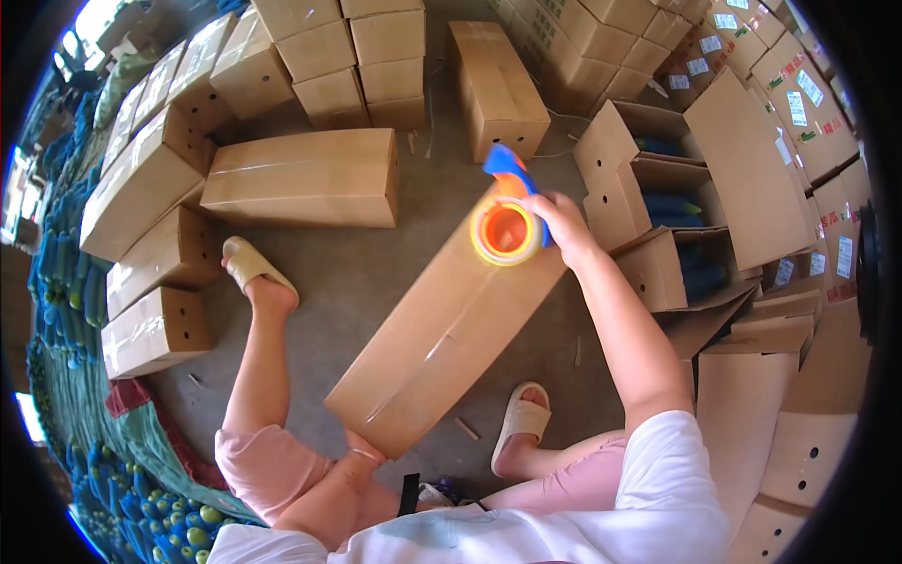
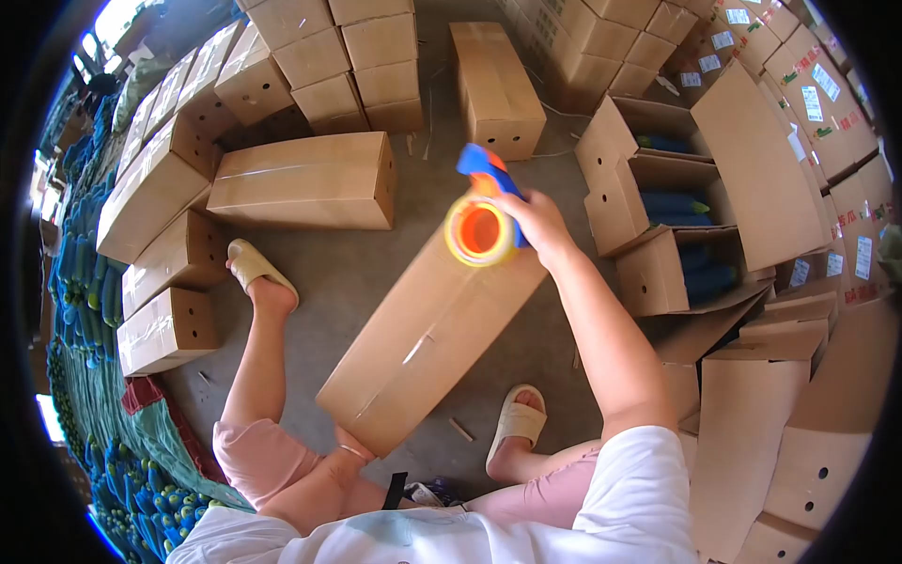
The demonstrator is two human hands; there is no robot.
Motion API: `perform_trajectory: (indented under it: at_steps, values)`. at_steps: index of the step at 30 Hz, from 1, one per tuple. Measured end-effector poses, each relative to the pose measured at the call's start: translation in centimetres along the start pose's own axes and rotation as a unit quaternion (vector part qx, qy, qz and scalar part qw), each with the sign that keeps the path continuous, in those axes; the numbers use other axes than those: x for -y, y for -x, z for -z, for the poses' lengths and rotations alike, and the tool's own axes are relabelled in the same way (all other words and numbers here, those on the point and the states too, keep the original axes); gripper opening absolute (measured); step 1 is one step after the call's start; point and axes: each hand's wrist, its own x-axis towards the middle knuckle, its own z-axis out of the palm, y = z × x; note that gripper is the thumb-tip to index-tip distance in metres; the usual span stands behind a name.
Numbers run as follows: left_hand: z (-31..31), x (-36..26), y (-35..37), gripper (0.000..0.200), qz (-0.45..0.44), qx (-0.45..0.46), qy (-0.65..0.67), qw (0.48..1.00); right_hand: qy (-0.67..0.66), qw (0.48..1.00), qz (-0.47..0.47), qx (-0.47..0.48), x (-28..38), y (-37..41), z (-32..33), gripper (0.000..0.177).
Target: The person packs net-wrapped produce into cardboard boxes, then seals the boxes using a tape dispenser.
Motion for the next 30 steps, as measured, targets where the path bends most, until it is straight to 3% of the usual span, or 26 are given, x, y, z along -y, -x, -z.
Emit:
perform_trajectory:
  at_steps: [4, 6, 8, 9, 11, 12, 13, 14, 15, 16, 18, 19, 20, 21, 22, 23, 25, 26, 30]
  values:
    - [0.1, 1.2, -2.7, 0.056, 0.000, 0.026, 0.070, 0.997, 0.110, 0.984, 0.135, 0.046, 11.2, -1.0, -2.3, 0.047]
    - [-3.2, 2.5, -5.8, 0.056, -0.044, 0.052, 0.018, 0.998, 0.115, 0.965, 0.203, 0.117, 18.8, -2.9, -1.7, 0.043]
    - [-10.9, 3.8, -8.7, 0.057, -0.075, 0.095, 0.032, 0.992, 0.158, 0.975, 0.130, 0.084, 16.1, -1.6, -1.2, 0.046]
    - [-16.1, 3.8, -10.0, 0.058, -0.076, 0.146, 0.021, 0.986, 0.207, 0.978, 0.016, 0.011, 11.0, 1.1, -0.9, 0.049]
    - [-26.6, 3.9, -12.6, 0.059, -0.079, 0.247, -0.003, 0.966, 0.218, 0.968, 0.121, -0.010, 16.7, 0.9, -0.1, 0.048]
    - [-31.6, 4.2, -11.5, 0.069, -0.053, 0.209, 0.030, 0.976, 0.161, 0.976, 0.146, 0.010, 18.3, -1.8, 1.3, 0.047]
    - [-33.8, 4.2, -14.3, 0.082, -0.068, 0.215, -0.001, 0.974, 0.103, 0.979, 0.173, 0.027, 19.6, -3.5, 3.0, 0.046]
    - [-35.8, 4.3, -16.2, 0.088, -0.122, 0.236, -0.080, 0.961, 0.047, 0.964, 0.260, 0.019, 20.9, -0.1, 5.7, 0.047]
    - [-38.4, 4.5, -16.1, 0.088, -0.161, 0.171, -0.164, 0.958, 0.009, 0.961, 0.277, 0.010, 19.6, 3.7, 7.0, 0.046]
    - [-38.0, 4.1, -18.4, 0.079, -0.147, 0.187, -0.225, 0.945, -0.029, 0.955, 0.294, 0.002, 18.3, 7.4, 8.4, 0.046]
    - [-37.3, 3.5, -22.9, 0.063, -0.128, 0.224, -0.346, 0.902, -0.027, 0.984, 0.174, 0.041, 10.5, 11.1, 10.0, 0.051]
    - [-36.6, 4.6, -20.8, 0.056, -0.149, 0.196, -0.424, 0.872, -0.093, 0.988, 0.119, 0.035, 6.4, 12.6, 10.0, 0.050]
    - [-36.0, 5.7, -18.7, 0.050, -0.166, 0.166, -0.498, 0.835, -0.150, 0.986, 0.050, 0.058, 1.9, 13.7, 10.7, 0.048]
    - [-34.6, 6.2, -19.4, 0.047, -0.159, 0.165, -0.560, 0.796, -0.112, 0.992, -0.025, 0.060, -2.8, 14.6, 11.9, 0.044]
    - [-33.2, 6.6, -20.1, 0.045, -0.153, 0.165, -0.619, 0.752, -0.101, 0.994, -0.038, 0.025, -6.9, 15.5, 11.5, 0.045]
    - [-32.6, 8.2, -20.6, 0.044, -0.183, 0.209, -0.685, 0.673, -0.102, 0.993, -0.066, 0.013, -9.6, 16.6, 10.7, 0.045]
    - [-31.3, 11.4, -21.3, 0.045, -0.267, 0.280, -0.777, 0.496, -0.127, 0.984, -0.124, 0.015, -13.8, 18.2, 8.9, 0.046]
    - [-32.2, 14.2, -20.1, 0.050, -0.321, 0.330, -0.809, 0.365, -0.149, 0.976, -0.155, 0.028, -15.4, 18.8, 7.7, 0.047]
    - [-36.4, 28.4, -19.3, 0.062, -0.465, 0.462, -0.755, -0.003, -0.087, 0.979, -0.151, 0.108, -18.0, 20.2, 5.8, 0.055]
